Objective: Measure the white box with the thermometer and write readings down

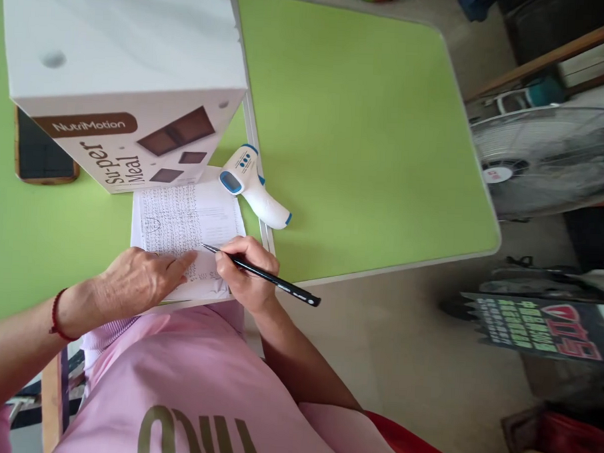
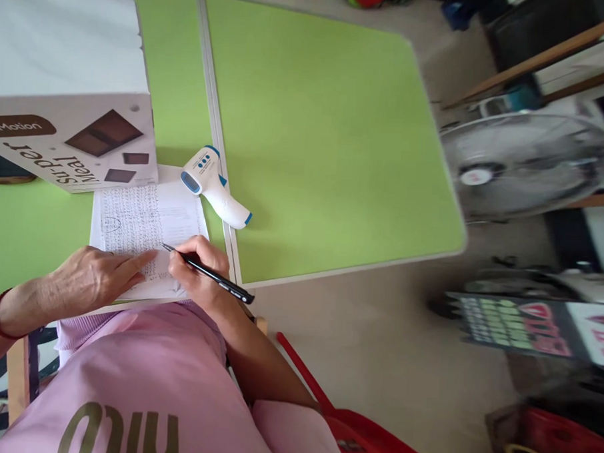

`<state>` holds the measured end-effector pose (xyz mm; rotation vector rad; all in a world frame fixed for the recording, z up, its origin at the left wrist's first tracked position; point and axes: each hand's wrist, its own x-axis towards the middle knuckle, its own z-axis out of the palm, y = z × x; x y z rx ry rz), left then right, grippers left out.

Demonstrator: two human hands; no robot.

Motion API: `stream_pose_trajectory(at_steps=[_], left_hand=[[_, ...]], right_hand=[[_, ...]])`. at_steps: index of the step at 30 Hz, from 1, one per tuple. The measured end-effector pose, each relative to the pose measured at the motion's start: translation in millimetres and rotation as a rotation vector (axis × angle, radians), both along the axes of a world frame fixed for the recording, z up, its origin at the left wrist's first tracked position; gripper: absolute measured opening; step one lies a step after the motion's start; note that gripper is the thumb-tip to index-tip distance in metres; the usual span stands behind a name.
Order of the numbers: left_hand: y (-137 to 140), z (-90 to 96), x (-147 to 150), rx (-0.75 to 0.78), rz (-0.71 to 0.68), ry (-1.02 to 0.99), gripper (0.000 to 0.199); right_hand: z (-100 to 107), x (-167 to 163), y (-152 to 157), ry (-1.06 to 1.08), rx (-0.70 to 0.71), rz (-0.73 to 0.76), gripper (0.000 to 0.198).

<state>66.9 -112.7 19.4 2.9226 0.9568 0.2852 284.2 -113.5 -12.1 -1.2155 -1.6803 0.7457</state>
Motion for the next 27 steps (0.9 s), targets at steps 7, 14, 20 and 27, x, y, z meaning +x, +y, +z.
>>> stream_pose_trajectory(at_steps=[7,14,20,27], left_hand=[[0.5,0.7,-0.1,0.012,-0.011,-0.004,0.027],[0.2,0.7,0.3,-0.007,-0.003,-0.023,0.027],[0.4,0.9,-0.2,-0.01,-0.002,-0.023,0.027],[0.6,0.8,-0.2,-0.018,-0.002,0.029,0.028]], right_hand=[[1.3,-2.2,2.7,-0.054,0.057,-0.002,0.014],[2.3,-2.6,2.1,-0.068,0.053,0.006,0.014],[2.5,-3.0,2.2,-0.052,0.039,0.01,0.014],[3.9,-3.1,3.2,-0.066,0.06,0.02,0.015]])
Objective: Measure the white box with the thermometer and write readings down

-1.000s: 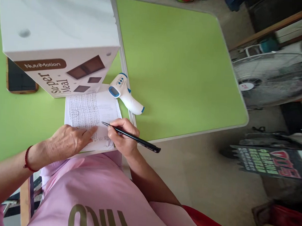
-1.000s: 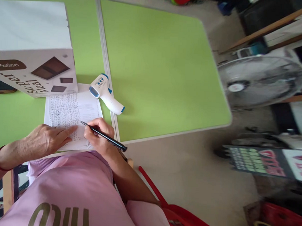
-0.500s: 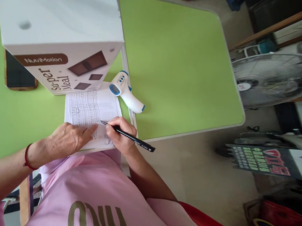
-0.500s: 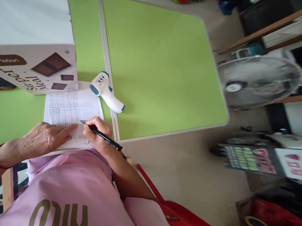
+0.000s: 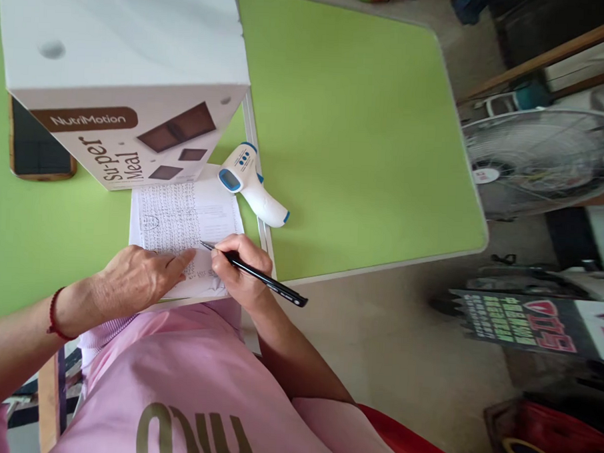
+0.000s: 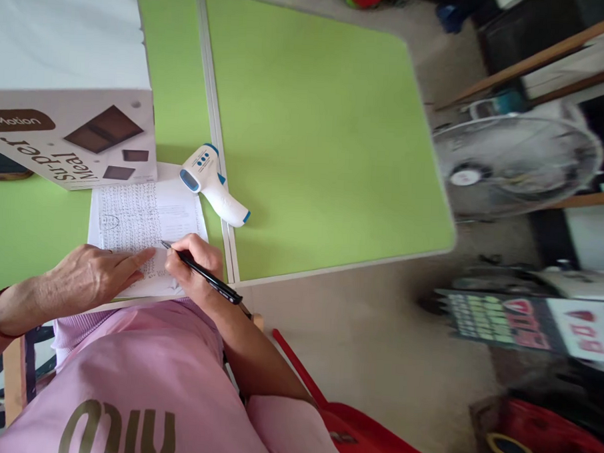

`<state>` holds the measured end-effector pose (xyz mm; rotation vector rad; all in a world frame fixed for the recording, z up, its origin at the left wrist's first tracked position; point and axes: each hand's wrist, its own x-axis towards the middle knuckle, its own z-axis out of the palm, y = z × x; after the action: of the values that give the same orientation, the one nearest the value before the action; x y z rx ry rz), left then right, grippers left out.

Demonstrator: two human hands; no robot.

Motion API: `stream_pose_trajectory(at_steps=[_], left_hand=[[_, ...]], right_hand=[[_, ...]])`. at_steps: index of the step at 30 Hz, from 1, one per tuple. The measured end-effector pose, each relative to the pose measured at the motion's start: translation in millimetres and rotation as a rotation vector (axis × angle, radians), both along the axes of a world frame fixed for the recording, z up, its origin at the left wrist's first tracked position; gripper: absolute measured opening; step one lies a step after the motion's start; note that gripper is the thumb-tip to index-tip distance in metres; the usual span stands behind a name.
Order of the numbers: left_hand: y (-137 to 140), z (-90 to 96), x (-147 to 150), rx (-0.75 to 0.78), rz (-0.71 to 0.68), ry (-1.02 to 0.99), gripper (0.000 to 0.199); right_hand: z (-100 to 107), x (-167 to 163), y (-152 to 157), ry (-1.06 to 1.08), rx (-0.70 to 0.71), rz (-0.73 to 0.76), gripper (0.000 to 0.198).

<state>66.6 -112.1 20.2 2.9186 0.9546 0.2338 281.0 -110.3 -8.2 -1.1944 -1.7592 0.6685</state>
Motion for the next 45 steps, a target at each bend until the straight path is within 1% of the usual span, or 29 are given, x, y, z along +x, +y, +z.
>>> stream_pose_trajectory(at_steps=[3,8,9,12,14,16,18,20,22,24,27,29,31,32,33,34,35,36,37,38,39,42,43,45], left_hand=[[0.3,0.4,0.3,0.005,0.001,-0.007,0.029],[0.5,1.6,1.5,-0.012,-0.002,-0.006,0.025],[0.4,1.8,1.9,-0.019,0.002,-0.007,0.027],[0.3,2.2,2.8,-0.078,0.021,0.03,0.04],[0.1,2.5,3.1,-0.124,0.027,0.06,0.043],[-0.3,2.3,3.1,-0.148,0.026,0.069,0.041],[-0.9,1.4,2.9,-0.133,0.027,0.053,0.041],[-2.0,-0.2,3.0,-0.091,0.03,0.035,0.041],[-3.3,-1.9,3.6,-0.049,0.043,0.029,0.043],[-4.3,-3.3,4.8,-0.028,0.063,0.037,0.045],[-3.9,-4.7,6.1,-0.04,0.097,0.037,0.045],[-1.1,-4.5,4.7,-0.074,0.102,0.007,0.04],[4.1,-2.5,-0.1,-0.111,0.087,-0.091,0.036],[7.6,-0.5,-4.0,-0.112,0.093,-0.189,0.036],[11.6,2.0,-8.6,-0.099,0.144,-0.302,0.039],[16.1,5.1,-13.8,-0.056,0.249,-0.432,0.041],[21.0,8.4,-19.4,0.009,0.402,-0.56,0.041],[26.3,11.5,-25.0,0.074,0.595,-0.656,0.039],[32.1,14.0,-30.3,0.141,0.759,-0.74,0.04],[38.3,15.5,-35.0,0.151,0.863,-0.79,0.044],[44.8,15.7,-39.1,0.134,0.893,-0.828,0.052],[64.2,8.5,-46.7,-0.044,0.781,-0.863,0.075],[69.7,4.2,-47.9,-0.127,0.749,-0.866,0.079],[78.2,-4.6,-49.1,-0.269,0.733,-0.867,0.074]], right_hand=[[1.2,-0.3,0.9,-0.012,0.006,0.001,0.015],[-1.8,0.8,0.9,-0.018,0.023,-0.006,0.014],[-2.9,1.5,0.2,-0.006,0.027,-0.025,0.014],[-3.7,5.2,-3.0,0.025,0.043,-0.134,0.008],[-0.6,9.7,-4.3,0.002,0.042,-0.155,0.009],[4.6,16.1,-3.2,-0.05,0.051,-0.067,0.014],[9.4,23.1,-0.1,-0.123,0.104,0.092,0.016],[11.2,28.8,3.1,-0.239,0.147,0.243,0.03],[9.3,31.6,4.2,-0.358,0.136,0.325,0.047],[5.4,31.4,2.9,-0.422,0.106,0.33,0.052],[2.0,29.6,0.5,-0.41,0.098,0.299,0.052],[3.5,29.5,2.1,-0.402,0.115,0.294,0.05],[7.0,30.6,7.9,-0.458,0.155,0.293,0.048],[8.8,31.2,12.4,-0.51,0.179,0.291,0.047],[10.2,31.6,17.6,-0.572,0.204,0.29,0.046],[11.1,31.7,23.4,-0.634,0.228,0.292,0.045],[11.5,31.4,29.4,-0.69,0.25,0.3,0.045],[11.4,30.7,35.2,-0.738,0.272,0.309,0.044],[10.9,29.7,40.5,-0.779,0.293,0.318,0.044],[10.2,28.4,45.0,-0.816,0.31,0.324,0.044],[9.6,27.1,48.6,-0.848,0.322,0.327,0.044],[8.9,24.8,54.1,-0.879,0.335,0.334,0.043],[9.1,25.2,54.8,-0.86,0.341,0.323,0.043],[8.6,28.2,56.9,-0.792,0.355,0.227,0.04]])
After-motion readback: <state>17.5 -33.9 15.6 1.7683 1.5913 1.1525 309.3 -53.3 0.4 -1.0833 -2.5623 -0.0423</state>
